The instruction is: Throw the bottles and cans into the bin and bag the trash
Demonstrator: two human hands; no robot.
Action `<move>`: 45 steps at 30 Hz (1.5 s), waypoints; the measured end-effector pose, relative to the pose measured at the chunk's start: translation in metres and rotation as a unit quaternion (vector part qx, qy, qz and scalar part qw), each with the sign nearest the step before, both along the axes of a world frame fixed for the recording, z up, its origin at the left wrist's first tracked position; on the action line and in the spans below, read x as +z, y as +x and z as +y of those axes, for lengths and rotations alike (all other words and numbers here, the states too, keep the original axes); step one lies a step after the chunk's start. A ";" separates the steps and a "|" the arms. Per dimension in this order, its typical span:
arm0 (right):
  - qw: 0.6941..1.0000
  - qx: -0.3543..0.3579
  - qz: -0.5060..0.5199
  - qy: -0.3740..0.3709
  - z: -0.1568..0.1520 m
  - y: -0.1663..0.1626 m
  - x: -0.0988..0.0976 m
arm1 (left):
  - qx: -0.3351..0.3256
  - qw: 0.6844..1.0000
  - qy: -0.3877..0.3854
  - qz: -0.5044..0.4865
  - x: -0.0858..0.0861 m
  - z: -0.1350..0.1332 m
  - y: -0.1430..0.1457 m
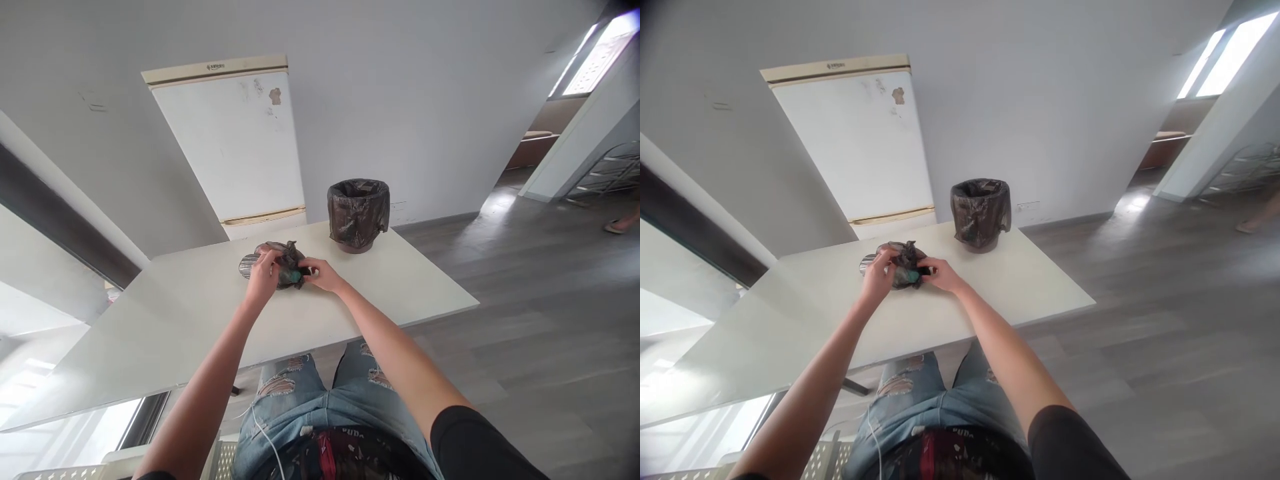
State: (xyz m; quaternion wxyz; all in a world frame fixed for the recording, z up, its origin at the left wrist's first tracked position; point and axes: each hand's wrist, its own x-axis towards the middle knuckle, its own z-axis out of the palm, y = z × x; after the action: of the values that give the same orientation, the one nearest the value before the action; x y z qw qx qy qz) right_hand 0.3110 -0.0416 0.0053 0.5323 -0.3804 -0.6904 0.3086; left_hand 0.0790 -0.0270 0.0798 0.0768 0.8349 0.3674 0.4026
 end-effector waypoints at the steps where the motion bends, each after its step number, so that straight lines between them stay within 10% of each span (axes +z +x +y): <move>1: 1.000 -0.002 0.023 -0.003 0.002 -0.004 -0.001 | 0.006 1.000 0.004 0.005 -0.001 -0.002 -0.003; 14: 0.963 -0.023 0.253 -0.085 0.000 0.018 0.006 | 0.128 0.990 0.023 -0.051 -0.011 -0.010 -0.068; 19: 0.979 -0.007 0.181 -0.097 0.002 0.012 0.001 | 0.015 0.996 0.010 0.092 -0.029 -0.027 -0.040; 26: 0.993 0.086 -0.052 -0.057 0.004 0.007 -0.009 | 0.042 0.991 -0.021 0.129 -0.048 -0.023 -0.014; 35: 0.955 -0.236 0.169 -0.060 0.012 0.016 -0.014 | 0.152 0.978 0.002 -0.139 -0.015 0.003 -0.031; 45: 0.975 -0.217 0.049 0.020 -0.001 0.013 -0.003 | 0.063 0.998 -0.019 -0.005 -0.029 0.001 -0.030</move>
State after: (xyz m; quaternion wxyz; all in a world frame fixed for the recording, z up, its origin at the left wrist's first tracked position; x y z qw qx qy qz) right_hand 0.3239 -0.0425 0.0028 0.6271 -0.4949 -0.5705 0.1905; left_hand 0.0494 -0.0257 0.0509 0.0686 0.8064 0.4265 0.4040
